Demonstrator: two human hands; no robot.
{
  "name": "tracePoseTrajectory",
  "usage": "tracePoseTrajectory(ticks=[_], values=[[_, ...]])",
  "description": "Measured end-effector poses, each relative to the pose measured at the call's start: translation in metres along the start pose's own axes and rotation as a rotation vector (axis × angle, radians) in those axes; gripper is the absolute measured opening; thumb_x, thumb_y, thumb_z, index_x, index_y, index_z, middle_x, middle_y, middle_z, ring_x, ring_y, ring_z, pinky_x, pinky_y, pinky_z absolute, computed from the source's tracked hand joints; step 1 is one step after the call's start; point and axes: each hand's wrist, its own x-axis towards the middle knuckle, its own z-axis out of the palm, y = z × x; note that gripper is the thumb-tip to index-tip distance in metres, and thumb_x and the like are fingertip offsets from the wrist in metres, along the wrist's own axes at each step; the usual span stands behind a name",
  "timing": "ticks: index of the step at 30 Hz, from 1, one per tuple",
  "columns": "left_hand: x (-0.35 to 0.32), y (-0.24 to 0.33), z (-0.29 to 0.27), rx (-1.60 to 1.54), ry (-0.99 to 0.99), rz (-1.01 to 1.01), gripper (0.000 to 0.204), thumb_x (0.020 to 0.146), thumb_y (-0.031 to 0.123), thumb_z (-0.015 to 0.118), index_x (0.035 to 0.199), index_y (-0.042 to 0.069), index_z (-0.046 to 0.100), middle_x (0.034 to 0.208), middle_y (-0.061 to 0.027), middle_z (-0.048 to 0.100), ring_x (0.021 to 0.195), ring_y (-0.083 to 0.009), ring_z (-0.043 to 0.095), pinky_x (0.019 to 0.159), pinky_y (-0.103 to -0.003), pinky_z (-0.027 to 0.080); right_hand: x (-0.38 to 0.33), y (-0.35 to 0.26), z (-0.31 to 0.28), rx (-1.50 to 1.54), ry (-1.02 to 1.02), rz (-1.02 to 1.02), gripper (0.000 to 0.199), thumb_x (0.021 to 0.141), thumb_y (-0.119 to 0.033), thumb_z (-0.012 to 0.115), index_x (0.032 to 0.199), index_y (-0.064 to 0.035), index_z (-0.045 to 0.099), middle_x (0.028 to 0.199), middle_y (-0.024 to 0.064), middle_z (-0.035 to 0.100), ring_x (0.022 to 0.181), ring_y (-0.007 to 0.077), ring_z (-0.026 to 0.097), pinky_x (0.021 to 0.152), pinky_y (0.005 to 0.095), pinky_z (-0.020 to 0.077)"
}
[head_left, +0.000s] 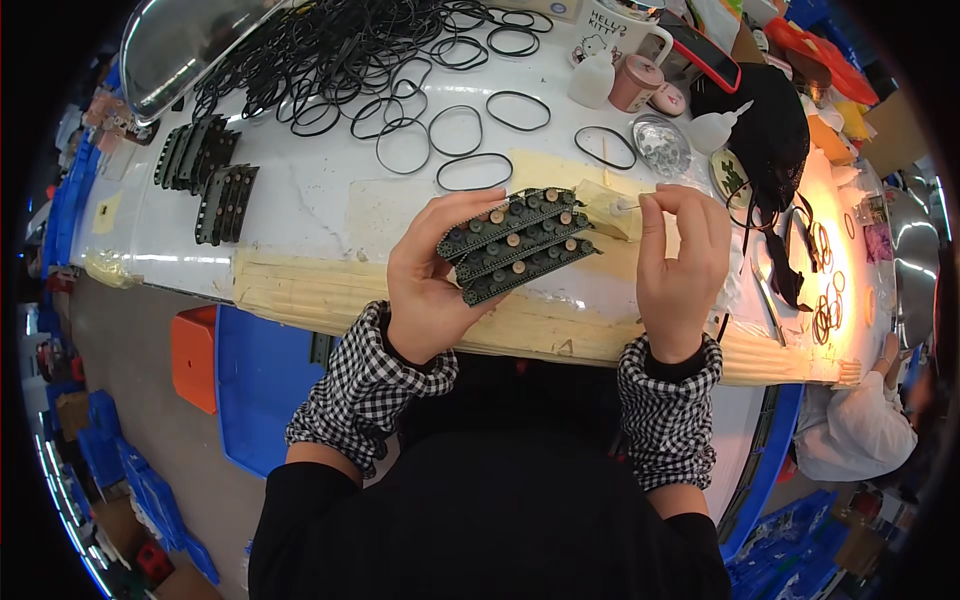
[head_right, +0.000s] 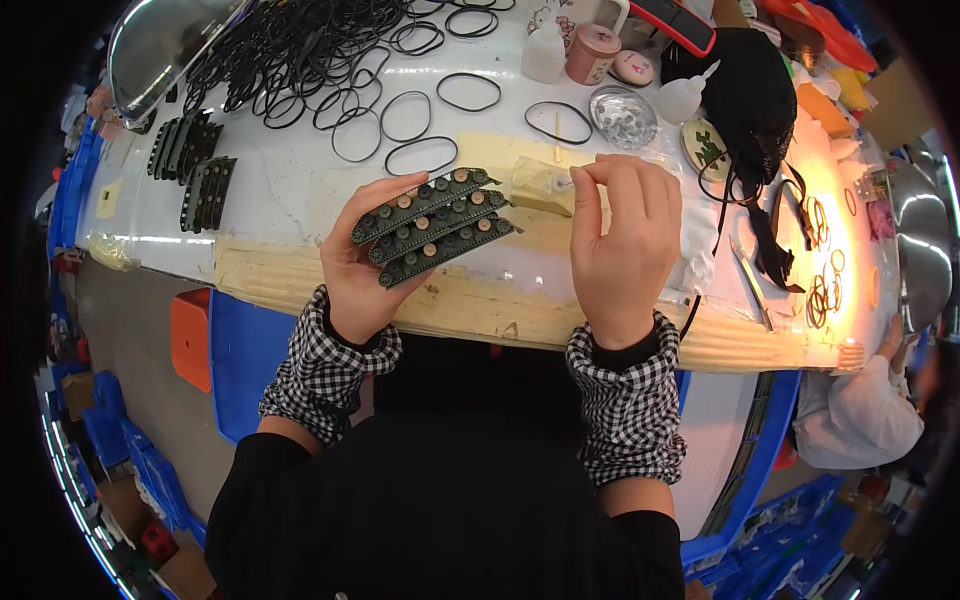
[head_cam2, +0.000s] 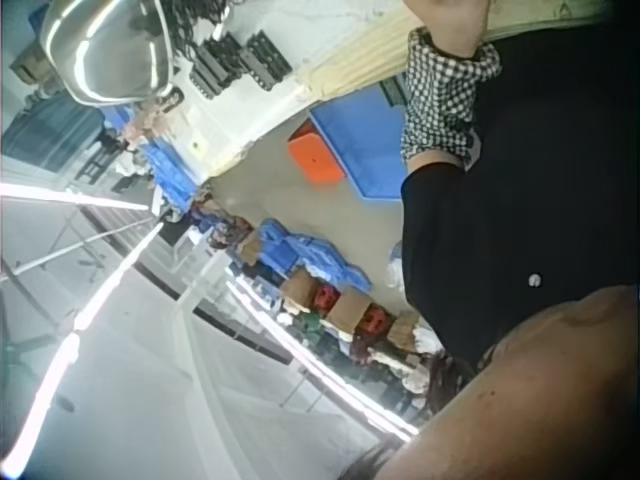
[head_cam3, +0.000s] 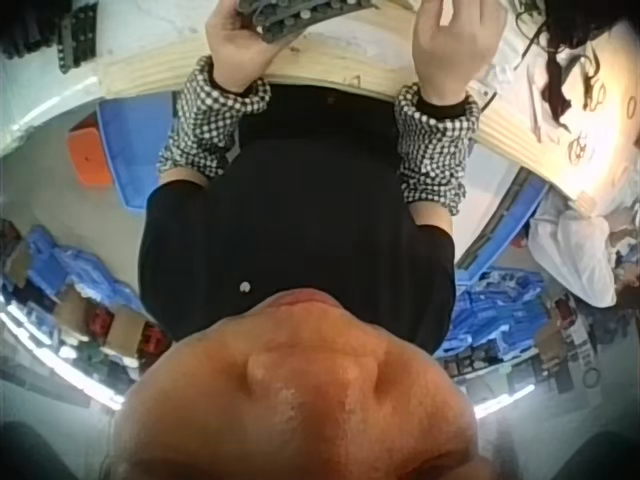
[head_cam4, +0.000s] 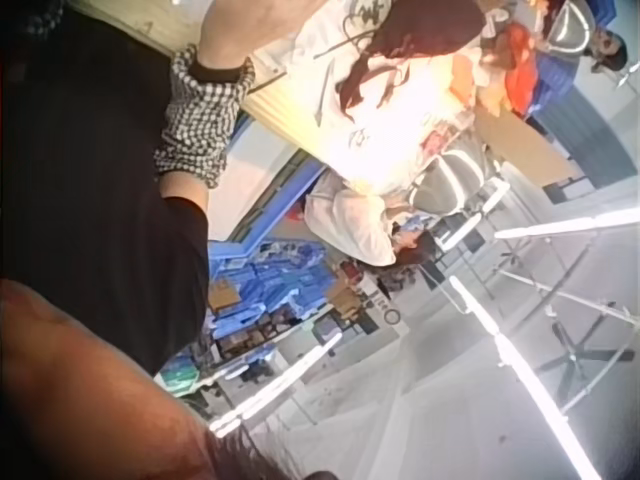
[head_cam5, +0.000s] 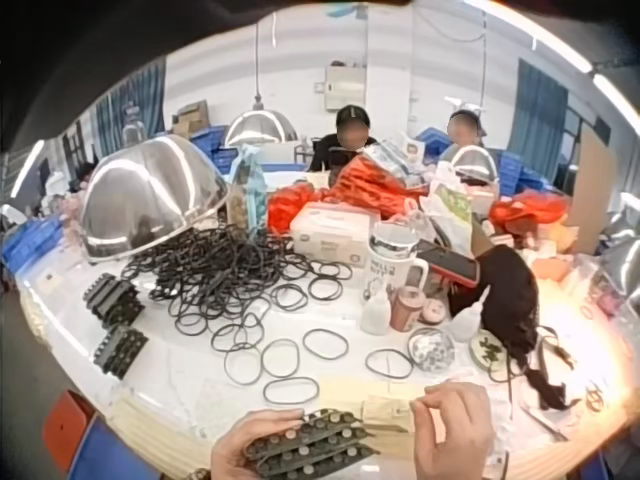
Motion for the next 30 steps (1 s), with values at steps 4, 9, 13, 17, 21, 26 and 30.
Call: tracePoseTrajectory(ticks=[4,9,13,17,21,26,30], values=[[-0.001,0.0,0.0,0.015,-0.011,0.001,0.063,0.066,-0.008,0.079,0.123,0.001,0.053,0.128,-0.0163,0.051,0.116,-0.023,0.056,0.094,-0.031,0.053,0.001,-0.008,-0.005,0.028,0.098,0.002,0.007,0.083,-0.002,0.068,0.085,-0.0017,0.062,0.091,0.0098,0.065,0.085,0.0261,0.06,0.076,0.0356,0.0461],[0.001,0.002,0.001,0.057,-0.02,0.021,0.059,0.068,-0.003,0.081,0.122,0.001,0.055,0.127,-0.0165,0.053,0.116,-0.024,0.057,0.094,-0.032,0.053,0.004,-0.04,-0.006,0.687,0.09,0.209,0.005,0.089,-0.004,0.065,0.09,-0.0007,0.061,0.095,0.0108,0.065,0.088,0.0209,0.059,0.081,0.0299,0.0459],[0.001,0.005,0.003,0.046,0.001,-0.011,0.054,0.069,0.0,0.082,0.118,0.001,0.058,0.126,-0.017,0.055,0.116,-0.0248,0.057,0.093,-0.033,0.052,0.006,-0.055,0.009,0.842,-0.032,0.233,0.007,0.091,-0.006,0.063,0.091,-0.0001,0.06,0.095,0.0105,0.064,0.088,0.0193,0.059,0.081,0.0289,0.046],[0.001,0.004,0.003,0.049,0.006,0.002,0.053,0.069,0.001,0.082,0.117,0.001,0.06,0.125,-0.0173,0.056,0.115,-0.025,0.058,0.092,-0.033,0.052,0.006,-0.061,0.018,0.923,-0.059,0.289,0.007,0.091,-0.007,0.064,0.09,-0.0005,0.061,0.094,0.0099,0.064,0.087,0.019,0.059,0.079,0.0286,0.0465],[0.0,0.004,0.003,0.023,0.017,-0.002,0.053,0.069,0.001,0.082,0.117,0.001,0.06,0.124,-0.0172,0.056,0.114,-0.0248,0.058,0.092,-0.033,0.051,0.006,-0.063,0.019,0.884,-0.06,0.268,0.006,0.09,-0.007,0.064,0.089,-0.001,0.061,0.092,0.0095,0.065,0.085,0.0192,0.059,0.077,0.0287,0.0467],[0.0,0.005,0.003,0.022,0.014,0.018,0.053,0.069,0.0,0.082,0.117,0.002,0.06,0.124,-0.0169,0.056,0.113,-0.0246,0.059,0.092,-0.033,0.051,0.006,-0.065,0.019,0.851,-0.058,0.249,0.006,0.089,-0.007,0.065,0.088,-0.0015,0.062,0.09,0.0089,0.065,0.083,0.0195,0.058,0.076,0.0285,0.0463],[-0.001,0.004,0.002,0.017,0.016,0.013,0.054,0.069,0.0,0.082,0.117,0.002,0.06,0.124,-0.0168,0.056,0.114,-0.0249,0.059,0.092,-0.033,0.051,0.005,-0.064,0.019,0.823,-0.063,0.242,0.006,0.09,-0.006,0.064,0.088,-0.001,0.062,0.091,0.0092,0.065,0.083,0.0196,0.058,0.077,0.0285,0.0461]])
